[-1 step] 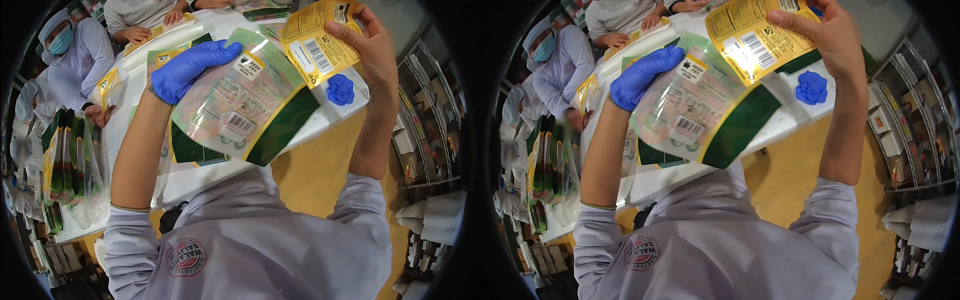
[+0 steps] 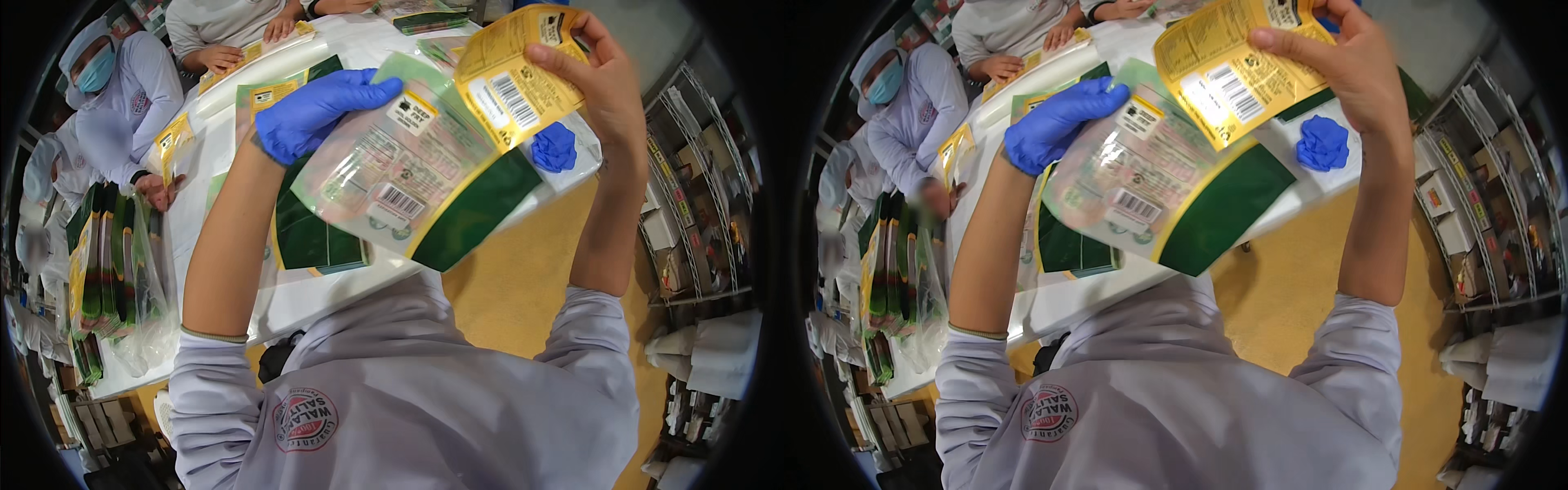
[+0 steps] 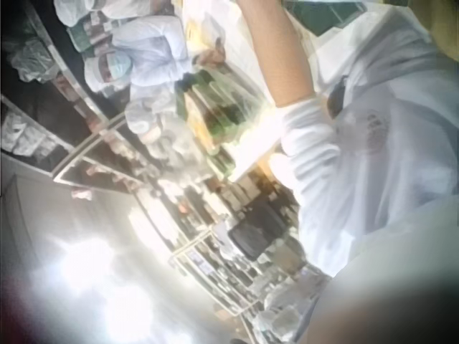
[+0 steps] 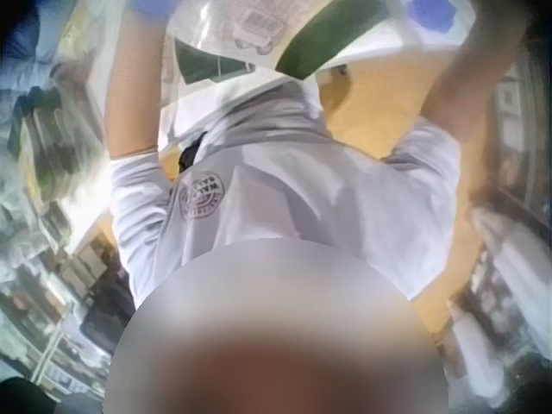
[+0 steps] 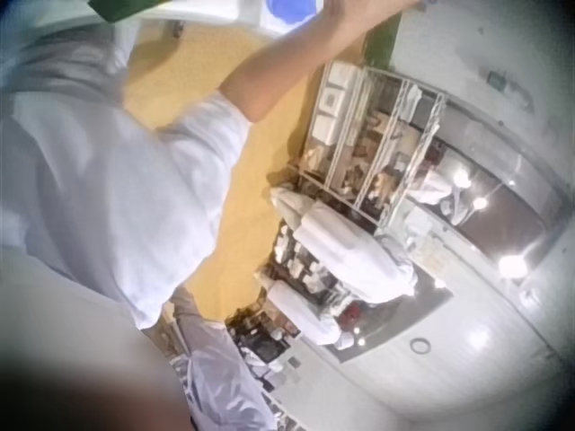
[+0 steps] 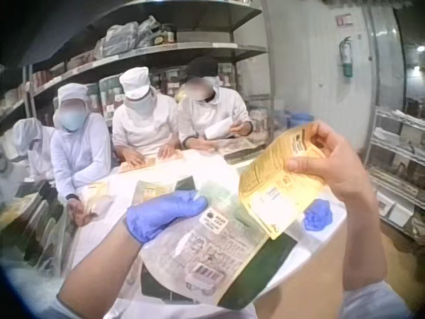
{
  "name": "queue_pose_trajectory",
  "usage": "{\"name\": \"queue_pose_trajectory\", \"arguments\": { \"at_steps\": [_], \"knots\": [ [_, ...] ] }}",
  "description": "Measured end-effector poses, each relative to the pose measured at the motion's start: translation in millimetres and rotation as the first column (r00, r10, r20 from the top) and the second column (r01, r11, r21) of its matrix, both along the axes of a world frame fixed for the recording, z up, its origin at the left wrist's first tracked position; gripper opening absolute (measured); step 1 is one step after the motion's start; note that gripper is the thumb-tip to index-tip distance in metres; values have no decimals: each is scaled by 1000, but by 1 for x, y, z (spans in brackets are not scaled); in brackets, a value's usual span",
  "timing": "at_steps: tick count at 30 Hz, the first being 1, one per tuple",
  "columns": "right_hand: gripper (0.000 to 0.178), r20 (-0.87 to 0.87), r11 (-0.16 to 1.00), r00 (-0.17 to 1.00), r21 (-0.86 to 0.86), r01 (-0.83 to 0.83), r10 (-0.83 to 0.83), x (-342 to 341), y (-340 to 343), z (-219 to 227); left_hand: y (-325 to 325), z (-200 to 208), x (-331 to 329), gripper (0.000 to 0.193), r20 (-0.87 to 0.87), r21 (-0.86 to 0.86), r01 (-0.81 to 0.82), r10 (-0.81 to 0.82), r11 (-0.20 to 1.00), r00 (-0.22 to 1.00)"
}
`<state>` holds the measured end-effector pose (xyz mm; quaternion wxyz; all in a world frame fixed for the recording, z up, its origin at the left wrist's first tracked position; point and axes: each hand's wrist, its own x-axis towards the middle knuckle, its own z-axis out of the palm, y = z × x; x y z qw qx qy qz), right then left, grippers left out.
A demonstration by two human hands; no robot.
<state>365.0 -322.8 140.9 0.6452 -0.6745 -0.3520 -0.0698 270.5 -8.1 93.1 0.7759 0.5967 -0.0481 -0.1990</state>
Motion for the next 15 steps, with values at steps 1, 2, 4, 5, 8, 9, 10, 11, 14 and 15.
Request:
{"name": "queue_pose_trajectory", "arguments": {
  "at_steps": [1,2,4,5,8,9,10,11,14,15],
  "knots": [
    [48,-16,993,1000,-120,22,-24,7,-12,-9,-5,-11,21,37,69,239,0,-17,971,997],
    [44,-37,996,999,-90,4,-8,8,-14,-16,-8,-20,38,40,136,462,-20,-48,886,990],
    [45,-79,988,997,-151,-13,1,15,-12,-34,-14,-33,59,53,132,737,-36,-91,675,987],
    [45,-101,983,995,-181,-28,9,19,-9,-42,-15,-39,66,53,190,798,-101,-89,594,978],
    [44,-145,974,989,-216,-69,38,22,3,-68,-12,-49,66,55,339,914,-273,-193,301,921],
    [44,-163,969,985,-229,-96,60,20,11,-70,-6,-47,61,58,385,921,-347,-281,178,879],
    [46,-125,958,990,-286,33,-71,1,19,-62,-1,-48,59,62,420,901,-428,-365,61,831],
    [46,-91,948,992,-312,57,-89,-1,27,-61,8,-55,59,68,459,888,-446,-198,110,866],
    [44,-90,980,995,-195,27,-46,1,39,-63,4,-40,48,77,302,929,-250,-171,272,938],
    [45,-123,984,991,-175,34,-56,7,37,-62,-1,-38,49,78,258,931,-195,-179,308,949]
  ]
}}
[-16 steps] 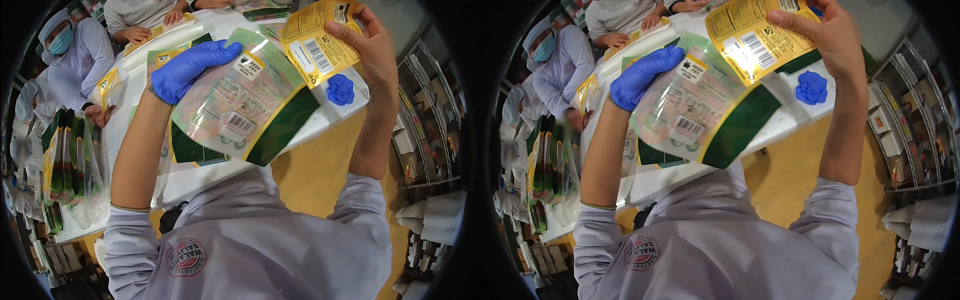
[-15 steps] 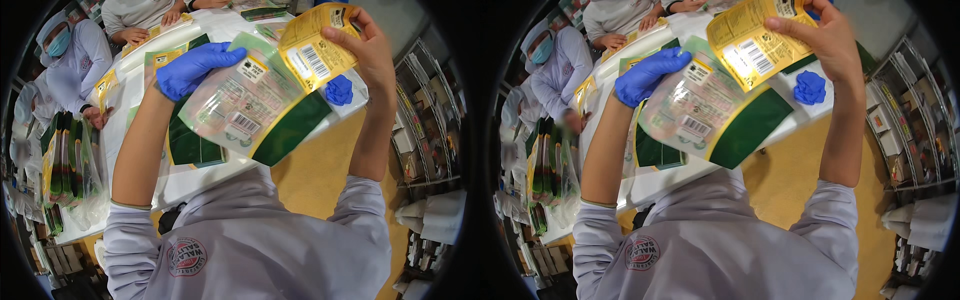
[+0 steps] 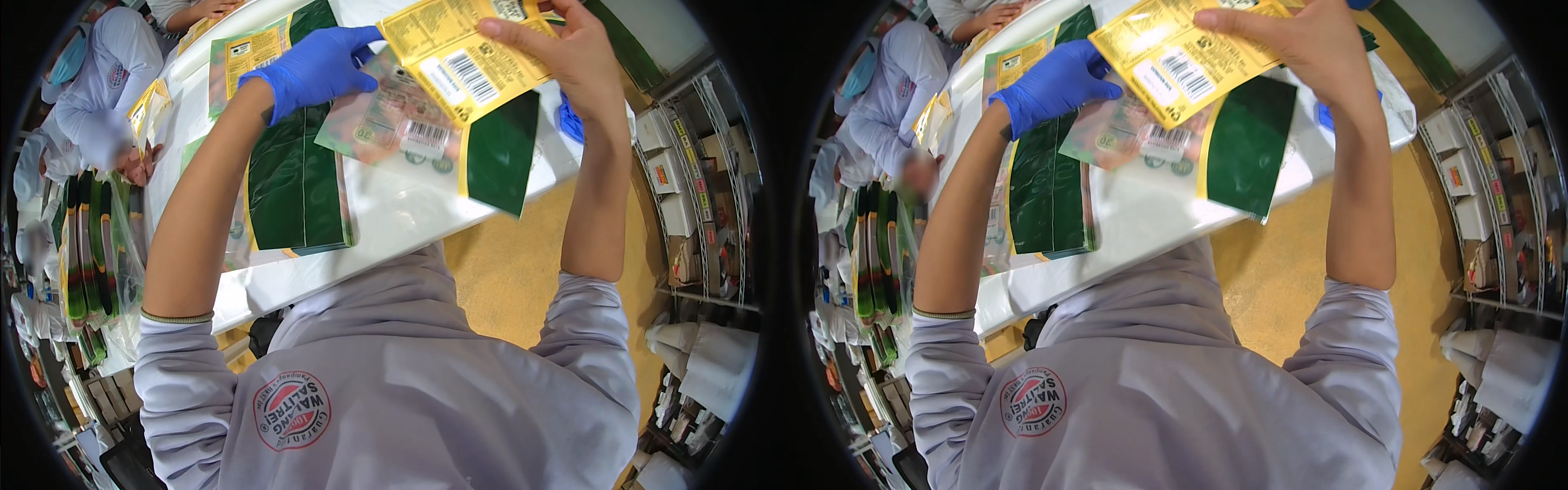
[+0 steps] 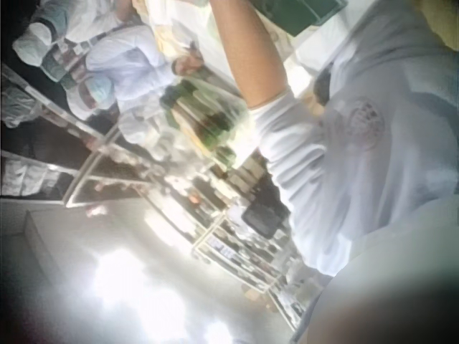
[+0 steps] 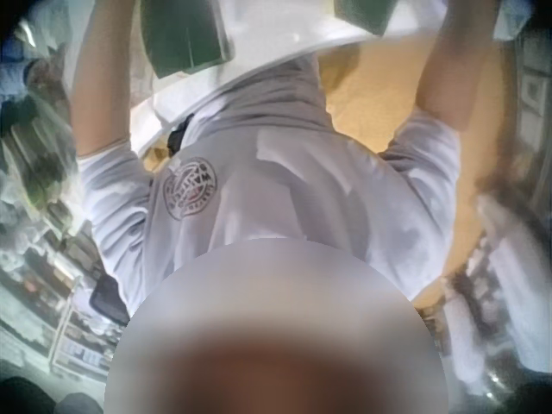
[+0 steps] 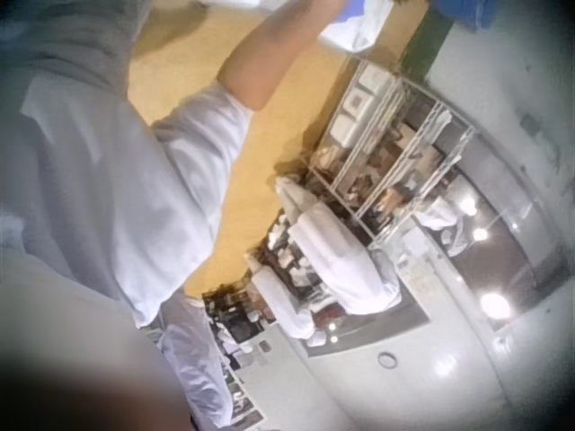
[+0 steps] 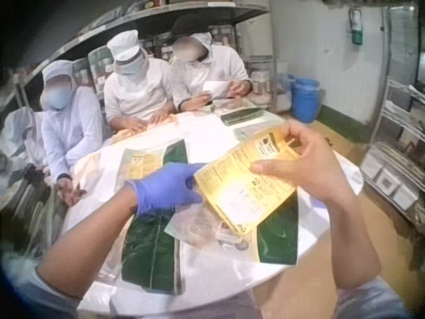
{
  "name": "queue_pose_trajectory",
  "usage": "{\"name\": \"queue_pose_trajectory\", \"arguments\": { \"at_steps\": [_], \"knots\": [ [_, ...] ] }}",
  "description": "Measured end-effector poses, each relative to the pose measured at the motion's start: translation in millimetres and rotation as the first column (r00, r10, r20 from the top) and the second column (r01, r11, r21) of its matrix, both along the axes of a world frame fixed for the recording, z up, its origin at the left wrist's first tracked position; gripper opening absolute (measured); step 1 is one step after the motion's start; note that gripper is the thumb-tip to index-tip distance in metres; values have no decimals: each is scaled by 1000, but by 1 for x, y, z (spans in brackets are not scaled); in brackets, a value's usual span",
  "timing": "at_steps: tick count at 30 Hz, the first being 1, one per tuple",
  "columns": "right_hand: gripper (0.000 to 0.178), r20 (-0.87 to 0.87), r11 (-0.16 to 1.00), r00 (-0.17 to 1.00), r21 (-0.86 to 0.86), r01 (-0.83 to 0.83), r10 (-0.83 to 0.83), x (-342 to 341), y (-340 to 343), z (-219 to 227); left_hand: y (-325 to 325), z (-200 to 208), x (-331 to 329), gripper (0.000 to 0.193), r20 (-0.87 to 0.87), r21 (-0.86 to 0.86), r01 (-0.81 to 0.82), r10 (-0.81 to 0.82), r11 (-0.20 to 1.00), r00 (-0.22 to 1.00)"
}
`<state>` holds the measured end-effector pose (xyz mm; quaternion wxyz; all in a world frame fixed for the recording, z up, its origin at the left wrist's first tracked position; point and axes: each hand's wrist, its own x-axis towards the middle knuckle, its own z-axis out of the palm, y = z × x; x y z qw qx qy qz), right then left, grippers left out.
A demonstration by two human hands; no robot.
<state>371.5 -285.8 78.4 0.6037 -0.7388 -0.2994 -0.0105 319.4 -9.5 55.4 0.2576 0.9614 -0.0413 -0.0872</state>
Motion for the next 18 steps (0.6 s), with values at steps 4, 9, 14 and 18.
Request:
{"name": "queue_pose_trajectory", "arguments": {
  "at_steps": [4,9,14,18],
  "knots": [
    [48,-56,1000,998,12,4,-4,1,-3,11,-5,-32,-2,61,196,-87,181,-161,980,967],
    [47,-96,991,987,22,-129,130,-7,1,-10,-12,-35,-15,98,447,199,45,-131,979,885],
    [44,-188,993,977,-82,86,-100,-24,-13,-30,-44,-21,-105,68,450,234,-153,32,960,892],
    [38,-172,977,973,-171,125,-155,-40,-7,-49,-66,-44,-147,94,496,330,-185,-3,926,868]
  ]
}}
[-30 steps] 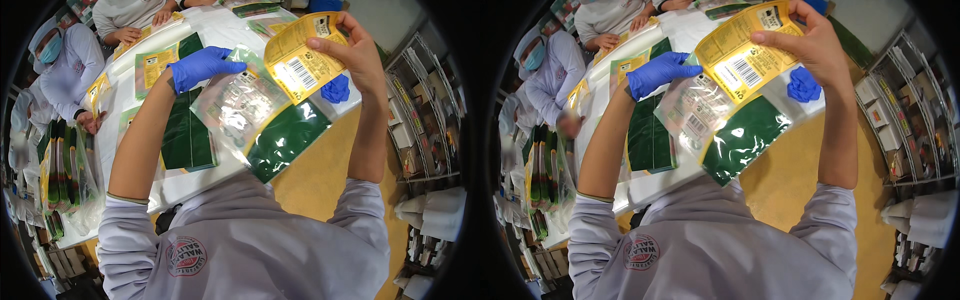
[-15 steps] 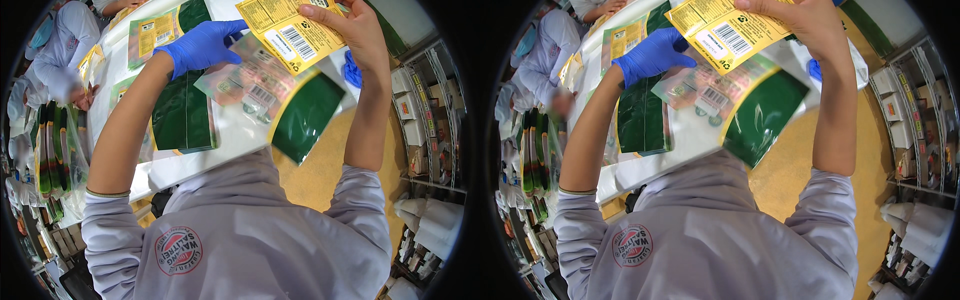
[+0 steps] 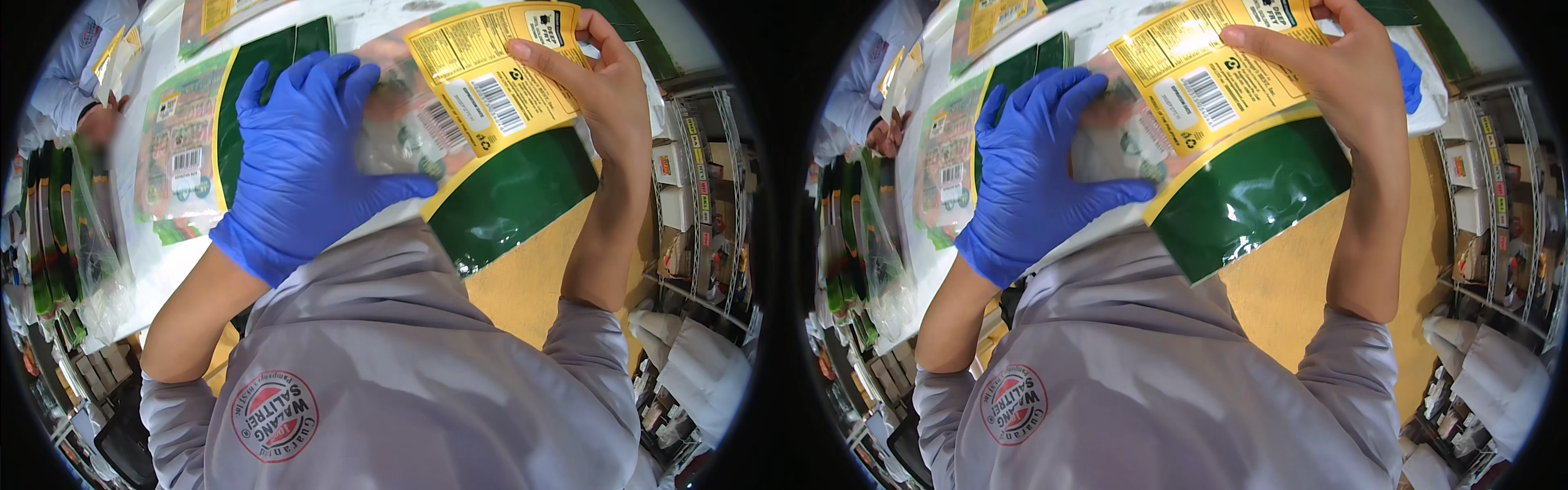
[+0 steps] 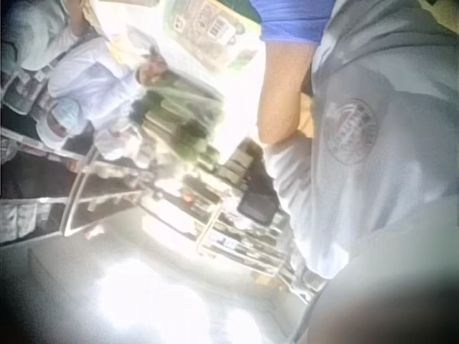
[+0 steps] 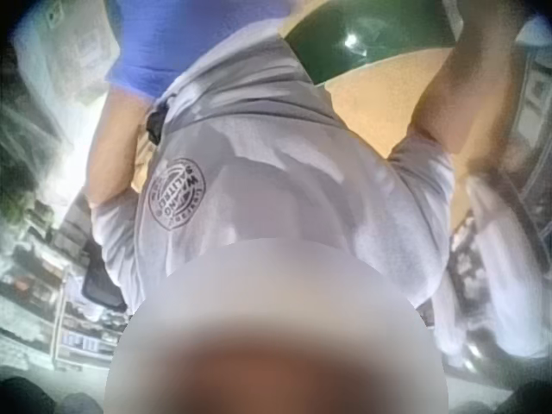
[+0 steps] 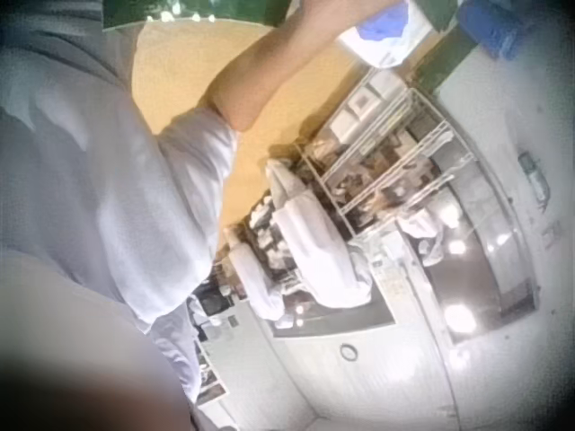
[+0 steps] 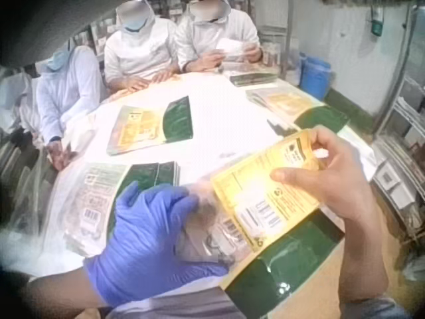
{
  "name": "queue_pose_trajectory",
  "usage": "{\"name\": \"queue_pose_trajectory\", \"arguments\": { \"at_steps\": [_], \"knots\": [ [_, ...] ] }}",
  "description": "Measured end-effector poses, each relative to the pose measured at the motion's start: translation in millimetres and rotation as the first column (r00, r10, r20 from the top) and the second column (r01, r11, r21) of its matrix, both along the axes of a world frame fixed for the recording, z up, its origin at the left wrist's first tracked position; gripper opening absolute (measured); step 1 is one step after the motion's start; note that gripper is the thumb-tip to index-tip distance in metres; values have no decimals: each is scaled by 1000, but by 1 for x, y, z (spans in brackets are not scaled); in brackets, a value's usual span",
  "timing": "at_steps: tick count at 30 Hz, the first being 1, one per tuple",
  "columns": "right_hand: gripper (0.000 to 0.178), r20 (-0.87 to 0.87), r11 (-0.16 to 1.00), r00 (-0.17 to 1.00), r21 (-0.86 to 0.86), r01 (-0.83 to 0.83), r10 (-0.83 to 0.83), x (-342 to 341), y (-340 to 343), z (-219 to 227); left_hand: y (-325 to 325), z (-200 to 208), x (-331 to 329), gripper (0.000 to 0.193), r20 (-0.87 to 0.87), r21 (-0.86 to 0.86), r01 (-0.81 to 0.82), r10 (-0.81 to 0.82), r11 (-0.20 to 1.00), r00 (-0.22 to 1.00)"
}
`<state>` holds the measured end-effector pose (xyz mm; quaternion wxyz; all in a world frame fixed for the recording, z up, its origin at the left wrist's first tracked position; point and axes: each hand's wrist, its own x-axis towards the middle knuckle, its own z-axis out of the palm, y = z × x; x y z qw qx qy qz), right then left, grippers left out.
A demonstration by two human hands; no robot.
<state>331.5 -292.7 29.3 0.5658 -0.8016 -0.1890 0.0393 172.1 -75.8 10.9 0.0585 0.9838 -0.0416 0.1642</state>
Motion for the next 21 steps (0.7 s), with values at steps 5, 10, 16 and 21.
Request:
{"name": "queue_pose_trajectory", "arguments": {
  "at_steps": [5,10,16,21],
  "knots": [
    [39,-48,990,993,92,-105,110,-13,14,-4,-5,-11,3,107,-29,55,-61,62,997,998],
    [40,-96,976,987,189,-109,129,-13,18,-21,1,-18,2,119,-22,-102,-42,40,994,999],
    [39,-107,957,982,262,-120,153,-16,22,-25,3,-20,-1,133,-6,-128,-26,25,991,1000],
    [39,-101,968,985,226,-112,138,-18,26,-23,3,-21,0,136,10,-123,-33,34,992,999]
  ]
}}
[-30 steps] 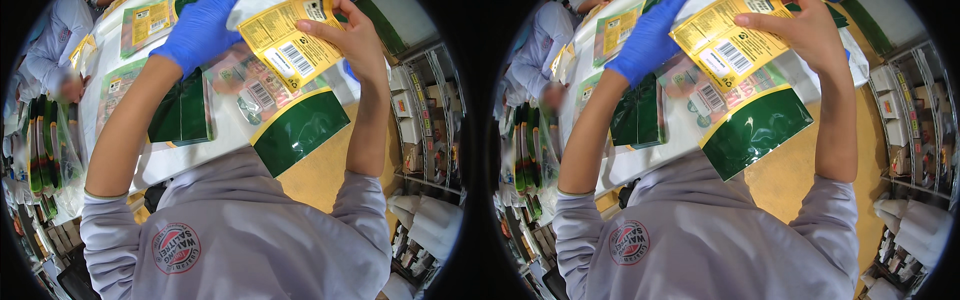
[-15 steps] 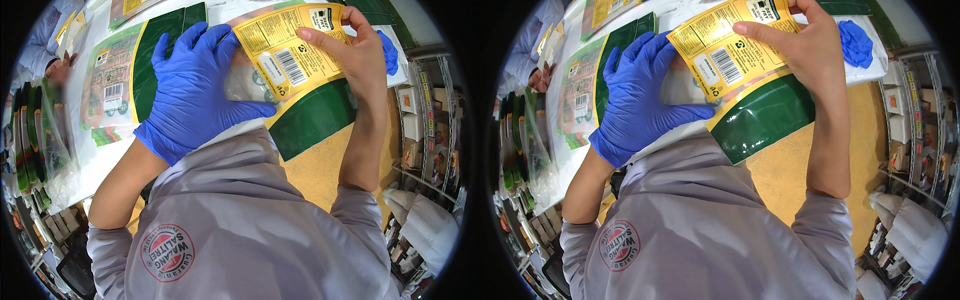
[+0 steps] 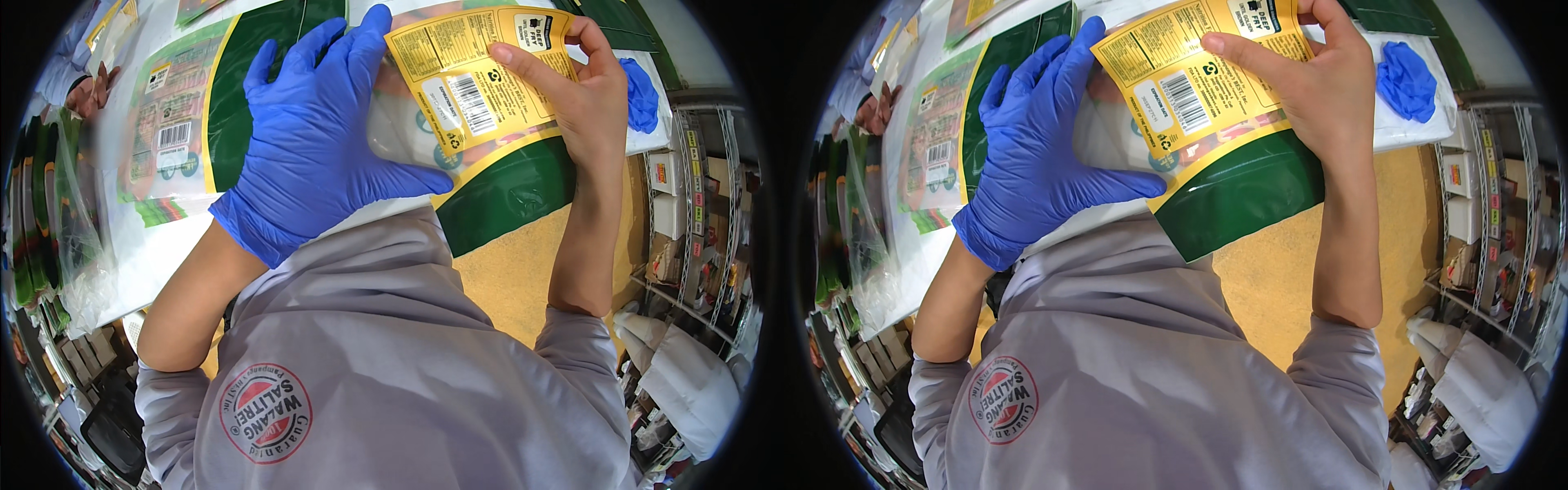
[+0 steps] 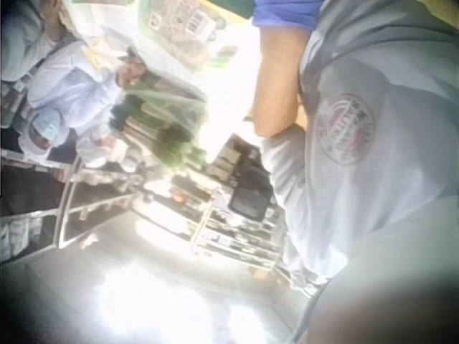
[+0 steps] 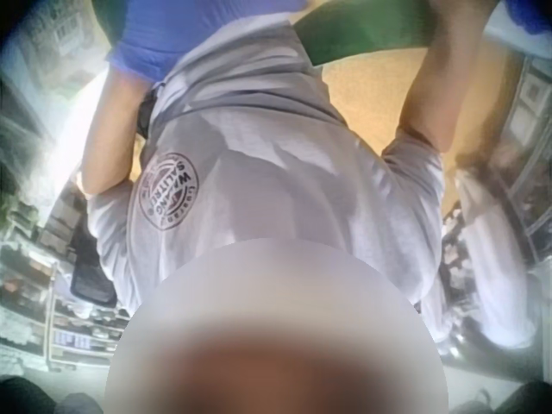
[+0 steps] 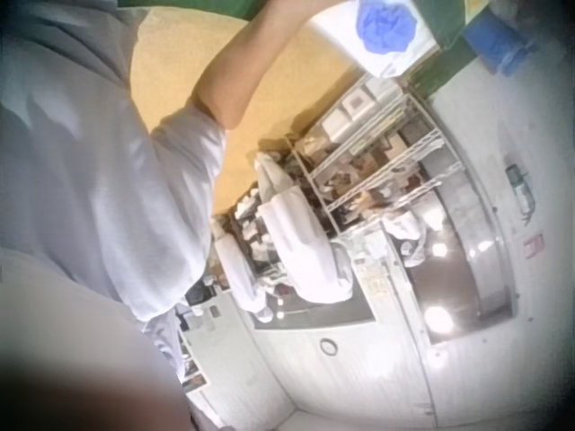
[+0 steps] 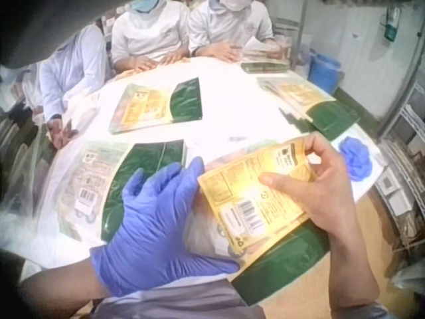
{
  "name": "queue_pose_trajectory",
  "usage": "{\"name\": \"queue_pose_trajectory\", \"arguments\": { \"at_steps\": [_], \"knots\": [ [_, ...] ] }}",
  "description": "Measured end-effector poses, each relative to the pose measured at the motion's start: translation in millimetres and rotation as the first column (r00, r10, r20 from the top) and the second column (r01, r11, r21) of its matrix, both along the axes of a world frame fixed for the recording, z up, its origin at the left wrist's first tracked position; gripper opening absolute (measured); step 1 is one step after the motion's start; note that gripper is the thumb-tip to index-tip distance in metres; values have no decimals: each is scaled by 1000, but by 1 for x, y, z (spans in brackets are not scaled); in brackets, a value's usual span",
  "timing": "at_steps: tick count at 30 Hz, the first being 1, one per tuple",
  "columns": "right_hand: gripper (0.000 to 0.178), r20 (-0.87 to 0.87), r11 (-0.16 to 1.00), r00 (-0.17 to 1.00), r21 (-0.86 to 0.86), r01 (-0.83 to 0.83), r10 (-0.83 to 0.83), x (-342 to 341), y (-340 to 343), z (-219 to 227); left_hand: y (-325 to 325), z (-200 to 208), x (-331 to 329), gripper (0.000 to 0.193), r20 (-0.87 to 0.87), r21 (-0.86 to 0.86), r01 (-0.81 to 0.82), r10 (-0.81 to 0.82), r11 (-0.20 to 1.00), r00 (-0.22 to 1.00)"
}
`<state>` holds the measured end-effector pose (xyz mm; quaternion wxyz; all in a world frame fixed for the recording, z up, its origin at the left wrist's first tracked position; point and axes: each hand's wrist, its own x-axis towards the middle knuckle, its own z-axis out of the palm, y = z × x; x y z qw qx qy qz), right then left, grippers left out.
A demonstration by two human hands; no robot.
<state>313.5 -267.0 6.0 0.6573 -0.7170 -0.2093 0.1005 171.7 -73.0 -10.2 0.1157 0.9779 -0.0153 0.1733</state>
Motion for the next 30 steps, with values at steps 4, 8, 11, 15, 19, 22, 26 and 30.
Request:
{"name": "queue_pose_trajectory", "arguments": {
  "at_steps": [4,8,11,15,19,22,26,30],
  "knots": [
    [39,40,999,999,6,-33,32,1,0,-2,-2,16,0,126,-114,-19,-18,15,1000,993],
    [40,72,1000,997,-3,12,-12,0,1,-7,2,18,0,131,-146,-31,21,-25,999,989],
    [41,68,999,998,-54,8,-4,1,1,-2,3,18,-1,131,-152,-35,22,-27,999,988],
    [40,71,998,997,-63,17,-12,1,1,-2,1,20,-2,131,-168,-26,11,-15,1000,986],
    [41,146,997,989,-70,15,-5,8,-4,-16,3,16,-3,132,-130,-29,30,-33,999,991],
    [47,167,996,986,-91,9,6,14,-9,-22,3,16,-1,133,-113,-55,28,-35,998,993],
    [47,171,994,985,-107,-1,19,13,-8,-20,-5,11,1,134,-76,-83,-3,-3,997,997],
    [46,189,997,982,-80,-14,29,12,-7,-20,-5,5,0,124,-86,39,-24,27,999,996]
  ]
}}
